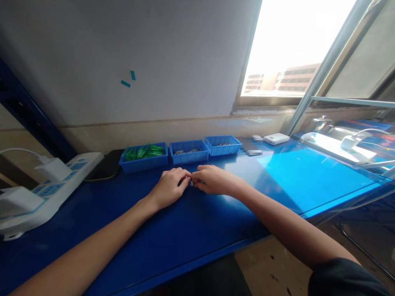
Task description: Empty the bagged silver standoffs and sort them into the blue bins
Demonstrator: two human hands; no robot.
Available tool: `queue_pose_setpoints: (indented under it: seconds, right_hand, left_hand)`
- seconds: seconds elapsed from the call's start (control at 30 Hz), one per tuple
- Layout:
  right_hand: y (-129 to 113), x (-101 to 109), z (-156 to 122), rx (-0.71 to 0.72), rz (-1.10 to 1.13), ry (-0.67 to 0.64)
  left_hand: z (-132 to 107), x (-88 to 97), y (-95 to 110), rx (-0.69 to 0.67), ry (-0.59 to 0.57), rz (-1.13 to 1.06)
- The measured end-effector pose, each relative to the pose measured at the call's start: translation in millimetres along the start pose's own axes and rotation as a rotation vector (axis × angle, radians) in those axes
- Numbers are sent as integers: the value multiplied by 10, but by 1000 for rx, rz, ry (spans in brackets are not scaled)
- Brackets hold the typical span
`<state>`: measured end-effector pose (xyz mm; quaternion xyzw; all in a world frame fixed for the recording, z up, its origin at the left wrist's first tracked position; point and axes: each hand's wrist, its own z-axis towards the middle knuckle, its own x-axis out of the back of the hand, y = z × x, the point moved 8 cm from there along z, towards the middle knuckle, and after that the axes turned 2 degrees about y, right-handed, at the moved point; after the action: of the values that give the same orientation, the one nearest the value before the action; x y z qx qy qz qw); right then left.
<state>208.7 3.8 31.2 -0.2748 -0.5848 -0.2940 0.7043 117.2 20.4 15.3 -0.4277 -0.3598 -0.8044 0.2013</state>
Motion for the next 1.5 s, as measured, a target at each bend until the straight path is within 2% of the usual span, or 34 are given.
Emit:
queue_pose_setpoints:
  seconds: [0.13,0.2,0.27,0.33,0.4,0.47,0.53,0.6,0.7,0.77,0.83,0.9,0.97,1.07,1.17,1.23,1.3,1.37,1.43,1.5]
  right_hand:
    - [26,-32,16,-16,2,48]
    - [13,79,1,4,37,146]
    - [-42,340,-35,59,69,352]
    - [-98,681,-93,117,88,622]
    - [-86,972,-113,115,102,851]
    - [7,1128,-28,54,119,947]
    - [141,1145,106,-12,135,925]
    - [271,1057,176,-49,152,851]
    - [407,802,42,-58,213,723]
    - [430,561,-137,-27,278,586]
    - [404,277,-298,8,311,395]
    - [350,25,-387,27,300,229]
    - [266,-122,-351,46,278,156]
    - [62,-189,-78,121,275,181]
    - [-100,-196,246,168,258,257]
    - [-180,-202,367,218,253,287]
    - [-244,-222,393,286,263,277]
    - [-264,-236,363,312,265,259]
    - [-246,-241,327,284,241,244]
    - [-218,-250,310,240,190,224]
  left_hand:
    - [-9,4,10,-12,6,-9]
    - [-9,20,5,-2,14,-59]
    - [-5,67,-50,62,54,-154]
    - [-10,149,-137,151,139,-264]
    - [-33,211,-211,221,206,-327]
    - [-64,194,-217,236,176,-316]
    - [-109,121,-143,184,83,-234]
    - [-163,24,-11,87,-10,-128]
    - [-185,-146,164,-10,-116,-31]
    - [-104,-234,231,-26,-128,-73]
    - [53,-243,222,11,-35,-233]
    - [207,-165,72,134,183,-464]
    - [276,-111,-139,273,392,-651]
    - [282,-129,-373,396,514,-830]
    - [231,-121,-514,447,563,-905]
    - [199,-118,-573,488,582,-938]
    - [209,-134,-566,501,540,-938]
    - [263,-170,-471,451,413,-873]
    - [306,-208,-355,388,283,-791]
    - [317,-206,-279,350,226,-729]
